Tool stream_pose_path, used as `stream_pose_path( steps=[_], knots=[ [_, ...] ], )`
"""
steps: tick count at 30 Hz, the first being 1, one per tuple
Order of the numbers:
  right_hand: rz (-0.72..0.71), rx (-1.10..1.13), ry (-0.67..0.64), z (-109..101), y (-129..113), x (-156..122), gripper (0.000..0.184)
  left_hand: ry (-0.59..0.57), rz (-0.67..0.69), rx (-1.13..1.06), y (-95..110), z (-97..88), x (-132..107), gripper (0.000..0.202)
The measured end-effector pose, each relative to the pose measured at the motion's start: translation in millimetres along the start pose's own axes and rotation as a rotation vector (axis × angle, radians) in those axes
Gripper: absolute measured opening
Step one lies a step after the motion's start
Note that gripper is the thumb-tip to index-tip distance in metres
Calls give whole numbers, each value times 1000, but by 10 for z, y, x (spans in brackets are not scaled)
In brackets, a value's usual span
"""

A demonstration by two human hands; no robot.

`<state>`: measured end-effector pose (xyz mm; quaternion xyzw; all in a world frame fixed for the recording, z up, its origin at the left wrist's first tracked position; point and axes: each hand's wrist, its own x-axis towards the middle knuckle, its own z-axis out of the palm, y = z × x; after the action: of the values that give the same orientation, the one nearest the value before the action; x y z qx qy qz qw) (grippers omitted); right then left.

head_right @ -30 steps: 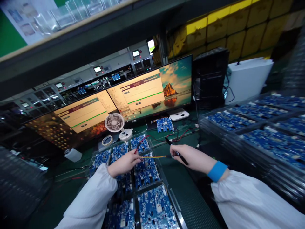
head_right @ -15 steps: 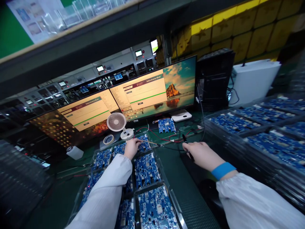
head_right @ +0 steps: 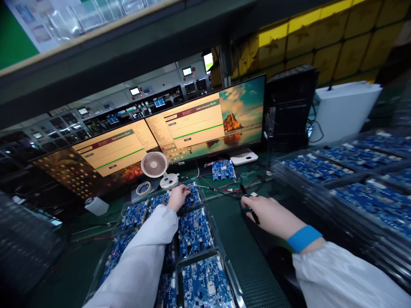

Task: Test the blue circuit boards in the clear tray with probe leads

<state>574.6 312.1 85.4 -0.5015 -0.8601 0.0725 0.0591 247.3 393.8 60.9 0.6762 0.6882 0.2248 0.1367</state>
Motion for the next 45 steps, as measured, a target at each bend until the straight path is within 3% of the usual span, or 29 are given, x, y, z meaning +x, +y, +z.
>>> stream_pose_path(
  steps=[15,21,23,26,30,35,38,41,45],
  knots=[
    [-27,69,-9,-27,-23,-13,15,-91,51,26,11,-42,0,11],
    [-39,92,8,-73,-19,-28,14,-35,-33,91,-84,-563,-164,53],
    [-41,102,15,-76,-20,-36,15,-73,-81,125,-177,-775,-237,47],
    [-49,122,14,-64,-26,-38,15,-229,-84,134,-304,-1037,-356,24],
    [-67,145,14,-49,-32,-27,16,-359,-75,50,-410,-1214,-479,15],
    [-65,145,24,-48,-27,-17,17,-226,-218,-97,-447,-1165,-402,27],
    [-69,145,17,-42,-16,-15,17,-126,-257,-210,-330,-1087,-246,17],
    [-68,146,12,-43,0,-23,16,-69,-195,-349,-104,-1018,-86,7],
    [-66,149,13,-73,4,-45,15,-12,-53,-455,163,-916,76,17]
  ],
)
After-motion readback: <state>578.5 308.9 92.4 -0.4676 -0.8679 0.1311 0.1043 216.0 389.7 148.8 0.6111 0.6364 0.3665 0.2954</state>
